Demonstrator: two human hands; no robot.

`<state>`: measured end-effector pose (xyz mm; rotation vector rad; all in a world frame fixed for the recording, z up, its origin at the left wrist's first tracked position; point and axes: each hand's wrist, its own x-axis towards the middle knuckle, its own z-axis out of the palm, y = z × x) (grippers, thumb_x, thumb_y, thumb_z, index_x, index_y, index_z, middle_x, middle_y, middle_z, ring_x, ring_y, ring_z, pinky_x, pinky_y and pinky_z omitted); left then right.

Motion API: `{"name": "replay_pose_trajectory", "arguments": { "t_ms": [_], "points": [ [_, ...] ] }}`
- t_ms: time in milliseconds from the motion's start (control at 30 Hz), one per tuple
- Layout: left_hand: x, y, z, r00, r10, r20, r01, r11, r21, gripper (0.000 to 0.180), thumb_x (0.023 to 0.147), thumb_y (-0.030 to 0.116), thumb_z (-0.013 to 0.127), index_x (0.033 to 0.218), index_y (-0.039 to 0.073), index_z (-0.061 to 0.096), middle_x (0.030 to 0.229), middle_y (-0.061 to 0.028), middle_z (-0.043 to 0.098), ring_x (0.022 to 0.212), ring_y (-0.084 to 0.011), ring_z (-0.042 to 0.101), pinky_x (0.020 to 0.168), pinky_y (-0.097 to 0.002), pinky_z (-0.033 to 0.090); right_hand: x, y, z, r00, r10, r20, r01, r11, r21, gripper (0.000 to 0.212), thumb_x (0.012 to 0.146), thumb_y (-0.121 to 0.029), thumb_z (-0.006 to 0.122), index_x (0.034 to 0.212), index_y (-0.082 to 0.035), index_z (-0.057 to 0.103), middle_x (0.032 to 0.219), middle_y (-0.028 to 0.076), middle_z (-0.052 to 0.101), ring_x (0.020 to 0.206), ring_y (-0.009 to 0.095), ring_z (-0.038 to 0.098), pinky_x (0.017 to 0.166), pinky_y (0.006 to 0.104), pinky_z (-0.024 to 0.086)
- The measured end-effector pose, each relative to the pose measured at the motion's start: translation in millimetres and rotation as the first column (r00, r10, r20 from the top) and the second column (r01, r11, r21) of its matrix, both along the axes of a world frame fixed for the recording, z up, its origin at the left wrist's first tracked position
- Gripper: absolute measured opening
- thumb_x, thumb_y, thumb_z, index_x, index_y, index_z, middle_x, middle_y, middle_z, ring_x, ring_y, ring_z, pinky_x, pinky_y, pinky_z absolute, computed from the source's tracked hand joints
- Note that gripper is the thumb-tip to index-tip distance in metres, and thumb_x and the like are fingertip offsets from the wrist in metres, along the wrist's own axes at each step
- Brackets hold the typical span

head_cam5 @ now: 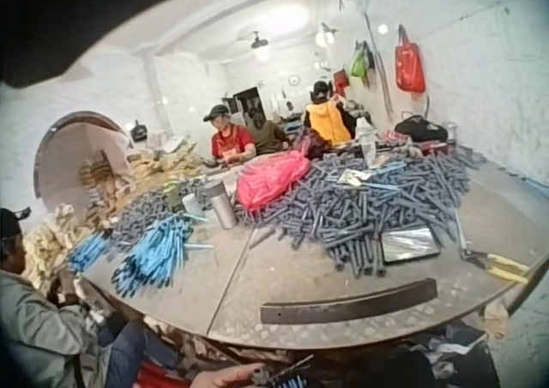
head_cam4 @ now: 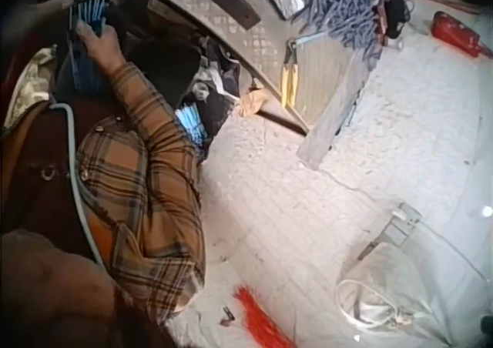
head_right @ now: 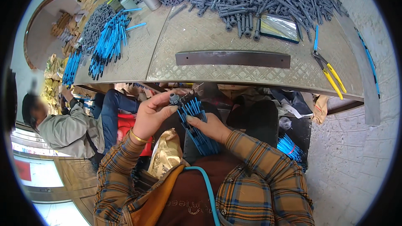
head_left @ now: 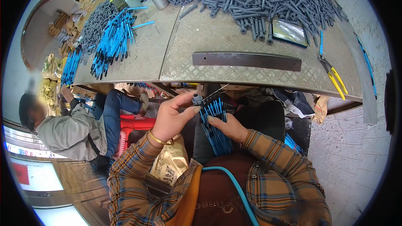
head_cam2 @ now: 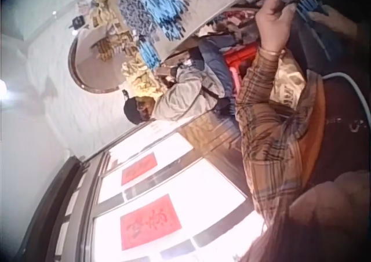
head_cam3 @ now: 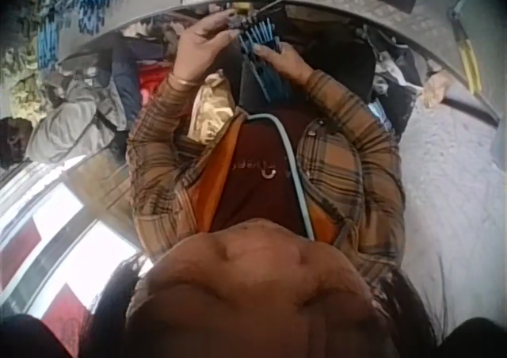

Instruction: The person assembles bundles of blue electrical cables by tying them with rubber bands, then cuts the bundles with wire cutters.

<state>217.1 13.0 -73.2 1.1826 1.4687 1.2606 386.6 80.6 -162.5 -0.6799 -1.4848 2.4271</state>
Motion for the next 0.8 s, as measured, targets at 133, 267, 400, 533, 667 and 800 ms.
{"name": "replay_pose_trajectory", "arguments": {
  "t_ms": [133, 267, 400, 533, 667, 800],
  "points": [
    [6, -2, 1, 0.993, 0.04, -0.111, -0.044, 0.998, -0.034, 0.037, 0.077, -0.002, 0.063, 0.114, 0.0, 0.055, 0.105, -0.0041, 0.059, 0.095, -0.0098, 0.054, 0.082, -0.0237, 0.044, 1, -5, -2, 1.0, -0.024, 0.01, 0.023, 0.997, 0.072, 0.047, 0.085, -0.046, 0.053, 0.096, 0.0, 0.059, 0.084, 0.003, 0.059, 0.076, 0.009, 0.053, 0.069, 0.0254, 0.045],
    [1, 4, -4, 0.996, 0.027, 0.082, -0.024, 0.999, -0.038, 0.037, 0.077, -0.002, 0.063, 0.113, 0.0, 0.056, 0.104, -0.0036, 0.059, 0.094, -0.0096, 0.054, 0.082, -0.0232, 0.044, 2, -6, 1, 0.999, -0.036, -0.027, 0.038, 0.996, 0.078, 0.05, 0.086, -0.048, 0.051, 0.096, 0.0, 0.059, 0.085, 0.003, 0.058, 0.077, 0.009, 0.052, 0.069, 0.0254, 0.044],
    [1, 4, 0, 0.993, -0.011, 0.12, 0.017, 0.998, -0.053, 0.036, 0.077, -0.002, 0.063, 0.112, 0.0, 0.056, 0.104, -0.0037, 0.06, 0.094, -0.0097, 0.054, 0.083, -0.0232, 0.043, 3, -5, -3, 0.999, 0.012, -0.041, -0.01, 0.998, 0.055, 0.054, 0.086, -0.051, 0.048, 0.097, 0.0, 0.059, 0.085, 0.003, 0.058, 0.077, 0.009, 0.051, 0.07, 0.0256, 0.044],
    [-2, 6, 2, 0.992, -0.079, 0.096, 0.085, 0.995, -0.056, 0.036, 0.077, -0.003, 0.062, 0.113, -0.001, 0.055, 0.104, -0.0037, 0.06, 0.093, -0.0092, 0.054, 0.084, -0.0232, 0.043, 2, -1, -10, 0.997, 0.052, -0.059, -0.049, 0.997, 0.052, 0.056, 0.086, -0.053, 0.046, 0.098, 0.0, 0.058, 0.086, 0.003, 0.057, 0.078, 0.01, 0.051, 0.071, 0.0256, 0.044],
    [-12, 6, 12, 0.974, -0.211, 0.084, 0.22, 0.969, -0.11, 0.036, 0.077, -0.004, 0.061, 0.112, 0.0, 0.056, 0.105, -0.0064, 0.06, 0.097, -0.0139, 0.056, 0.087, -0.0271, 0.043, 1, 4, -7, 0.99, 0.109, -0.087, -0.107, 0.994, 0.026, 0.055, 0.087, -0.053, 0.046, 0.1, 0.0, 0.058, 0.086, 0.002, 0.057, 0.078, 0.009, 0.051, 0.071, 0.025, 0.043],
    [-8, 5, 21, 0.949, -0.197, 0.245, 0.236, 0.961, -0.141, 0.033, 0.076, -0.004, 0.062, 0.108, -0.001, 0.057, 0.103, -0.0052, 0.06, 0.095, -0.0138, 0.056, 0.086, -0.0268, 0.044, 4, 3, -3, 0.984, 0.131, -0.12, -0.131, 0.991, 0.005, 0.052, 0.087, -0.05, 0.047, 0.1, -0.001, 0.058, 0.085, 0.002, 0.057, 0.078, 0.009, 0.05, 0.071, 0.0242, 0.043]
  ]
}}
